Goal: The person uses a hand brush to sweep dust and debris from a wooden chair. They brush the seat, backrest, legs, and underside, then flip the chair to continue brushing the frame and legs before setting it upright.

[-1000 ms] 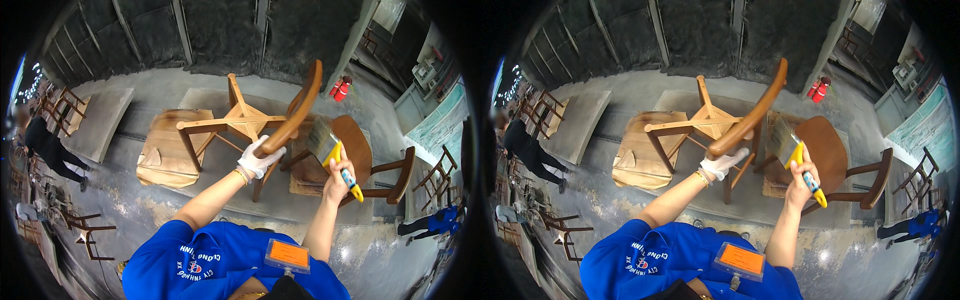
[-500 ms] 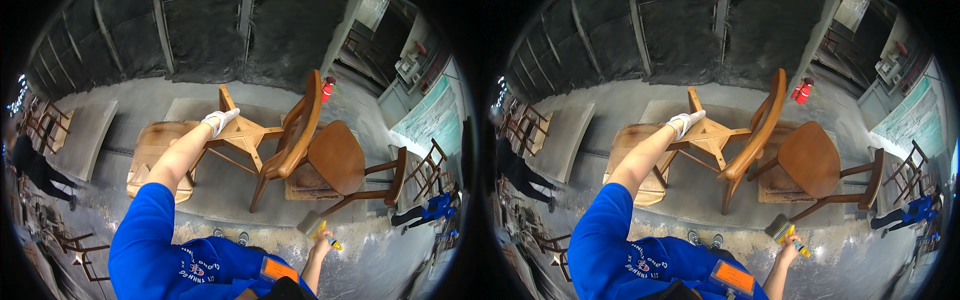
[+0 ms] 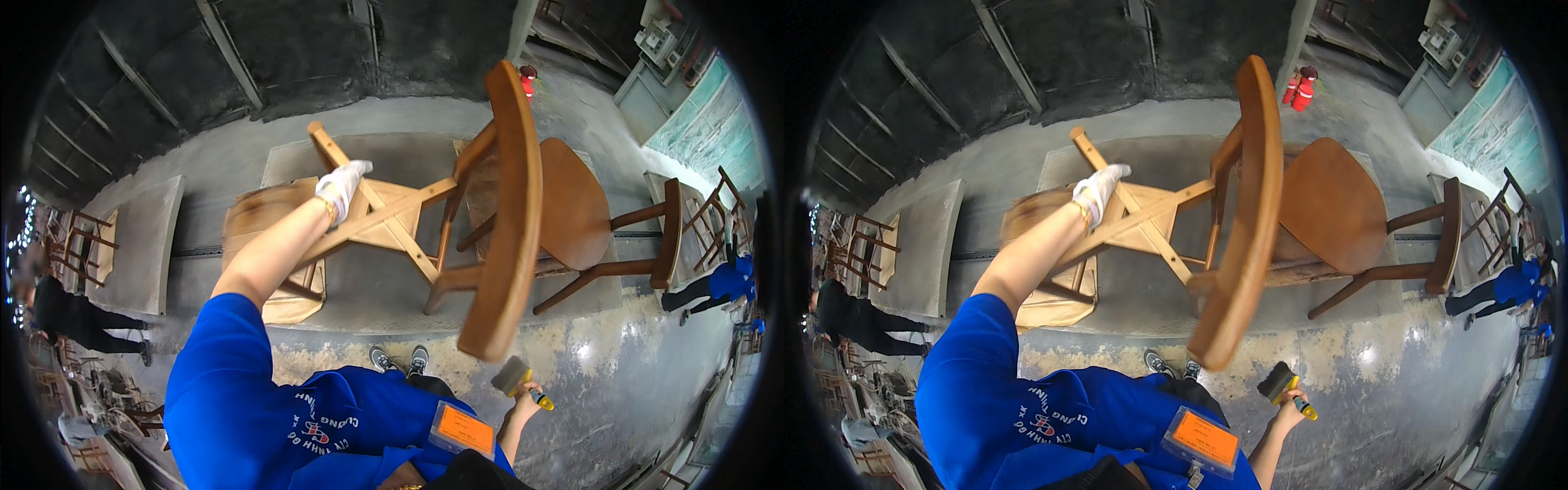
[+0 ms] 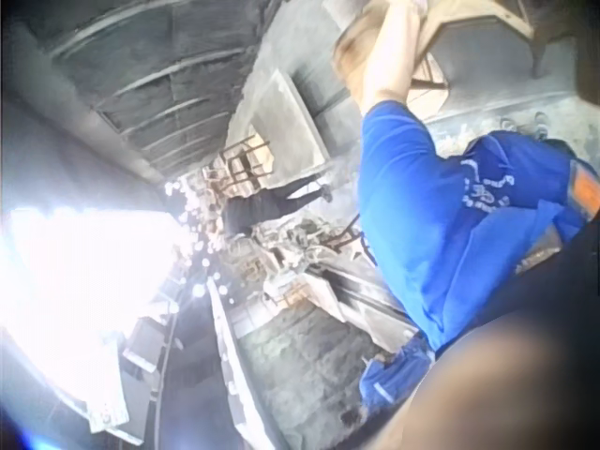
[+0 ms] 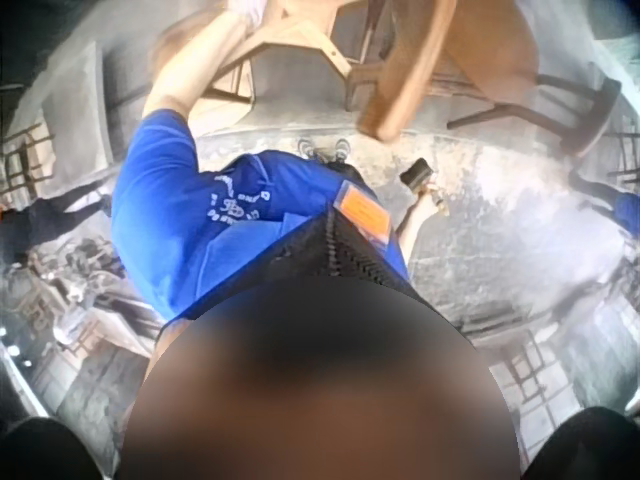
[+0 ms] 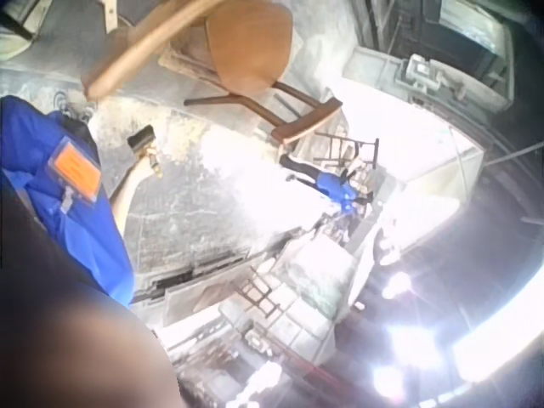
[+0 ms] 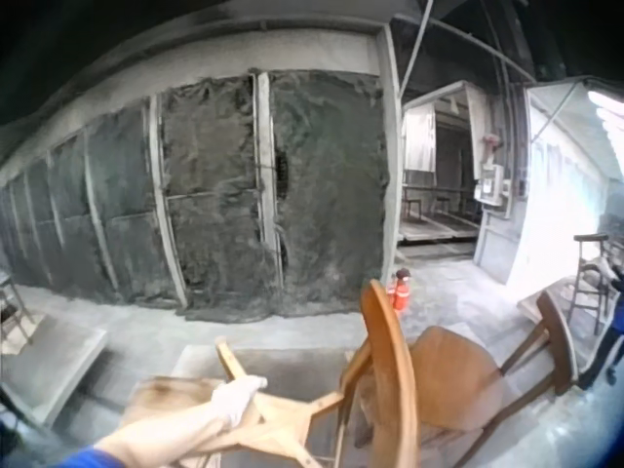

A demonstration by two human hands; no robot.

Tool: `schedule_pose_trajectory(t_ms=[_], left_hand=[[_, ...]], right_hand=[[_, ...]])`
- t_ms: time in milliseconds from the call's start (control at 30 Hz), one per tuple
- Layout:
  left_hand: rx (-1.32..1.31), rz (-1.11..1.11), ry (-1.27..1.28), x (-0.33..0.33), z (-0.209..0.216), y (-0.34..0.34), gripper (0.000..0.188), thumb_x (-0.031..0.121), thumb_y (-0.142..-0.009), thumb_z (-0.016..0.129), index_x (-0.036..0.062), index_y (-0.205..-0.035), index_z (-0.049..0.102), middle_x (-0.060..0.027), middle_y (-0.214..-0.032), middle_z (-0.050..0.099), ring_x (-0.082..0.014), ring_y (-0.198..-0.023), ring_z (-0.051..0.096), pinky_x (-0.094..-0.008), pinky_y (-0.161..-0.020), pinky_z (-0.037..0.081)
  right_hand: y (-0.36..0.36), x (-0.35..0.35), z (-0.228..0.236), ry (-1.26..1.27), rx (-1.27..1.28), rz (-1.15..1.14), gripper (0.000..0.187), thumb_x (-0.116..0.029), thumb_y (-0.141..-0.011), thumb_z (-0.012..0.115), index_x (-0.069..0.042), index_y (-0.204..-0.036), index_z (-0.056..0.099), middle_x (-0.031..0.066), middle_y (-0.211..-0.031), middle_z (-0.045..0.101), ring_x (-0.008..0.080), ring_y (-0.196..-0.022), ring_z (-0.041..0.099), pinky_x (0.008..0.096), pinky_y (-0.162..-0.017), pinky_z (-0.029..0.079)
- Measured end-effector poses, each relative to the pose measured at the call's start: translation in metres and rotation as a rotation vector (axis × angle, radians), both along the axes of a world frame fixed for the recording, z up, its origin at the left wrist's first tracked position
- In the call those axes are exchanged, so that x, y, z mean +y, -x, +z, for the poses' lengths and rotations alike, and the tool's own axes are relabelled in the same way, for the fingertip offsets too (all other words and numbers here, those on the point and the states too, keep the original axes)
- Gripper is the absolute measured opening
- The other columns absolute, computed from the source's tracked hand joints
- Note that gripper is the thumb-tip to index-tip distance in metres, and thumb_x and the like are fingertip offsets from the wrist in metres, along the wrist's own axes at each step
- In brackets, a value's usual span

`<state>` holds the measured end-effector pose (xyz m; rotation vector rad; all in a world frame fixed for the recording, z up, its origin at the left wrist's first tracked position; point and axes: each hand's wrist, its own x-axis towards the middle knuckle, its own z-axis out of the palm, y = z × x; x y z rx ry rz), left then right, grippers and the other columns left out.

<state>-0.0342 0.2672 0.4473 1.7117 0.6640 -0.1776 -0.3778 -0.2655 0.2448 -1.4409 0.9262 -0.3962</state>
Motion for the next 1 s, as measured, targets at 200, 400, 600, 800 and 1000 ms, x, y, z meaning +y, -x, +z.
schedule_pose_trajectory(t_ms=[200,400,600,800,1000], left_hand=[[0.088,0.451,0.235,-0.010,0.002,0.088,0.063,0.044,-0.081,0.080,-0.0015,-0.124,0.068,-0.0147,-0.124,0.070,-0.0256,-0.105,0.066,-0.0367,-0.097,0.050],[-0.013,0.896,0.364,0.022,-0.016,0.114,0.075,0.030,-0.066,0.092,-0.0056,-0.126,0.063,-0.0157,-0.129,0.066,-0.0265,-0.107,0.063,-0.0399,-0.099,0.049],[-0.172,1.222,0.503,0.049,-0.012,0.115,0.075,0.024,-0.072,0.088,-0.0072,-0.132,0.056,-0.0186,-0.147,0.056,-0.0277,-0.121,0.060,-0.0412,-0.109,0.044],[-0.432,1.263,0.891,0.039,-0.014,0.117,0.066,0.033,-0.088,0.072,-0.0026,-0.141,0.053,-0.0164,-0.150,0.055,-0.0286,-0.128,0.057,-0.0450,-0.112,0.041],[-0.457,1.304,0.934,0.004,-0.026,0.112,0.052,0.043,-0.096,0.057,0.0064,-0.133,0.060,-0.0152,-0.142,0.062,-0.0309,-0.123,0.060,-0.0464,-0.111,0.040]], right_hand=[[-0.044,-0.006,-0.018,0.011,-0.124,0.020,0.020,0.010,-0.084,0.065,-0.007,-0.079,0.056,0.0188,-0.128,0.072,0.0175,-0.090,0.065,0.0296,-0.075,0.051],[-0.086,-0.026,-0.037,0.040,-0.179,0.259,0.021,0.013,-0.080,0.067,-0.006,-0.080,0.058,0.0233,-0.134,0.068,0.0276,-0.116,0.066,0.0375,-0.104,0.047],[-0.108,-0.047,-0.025,0.090,-0.236,0.345,0.020,0.014,-0.079,0.066,-0.005,-0.078,0.059,0.0222,-0.133,0.069,0.0269,-0.114,0.067,0.0369,-0.104,0.047],[-0.120,-0.050,-0.018,0.127,-0.227,0.405,0.019,0.013,-0.079,0.067,-0.004,-0.079,0.060,0.0201,-0.129,0.071,0.0266,-0.114,0.066,0.0374,-0.104,0.047],[-0.144,-0.031,-0.019,0.082,-0.263,0.493,0.020,0.013,-0.078,0.068,-0.005,-0.079,0.059,0.0216,-0.132,0.069,0.0264,-0.115,0.065,0.0379,-0.104,0.047]])
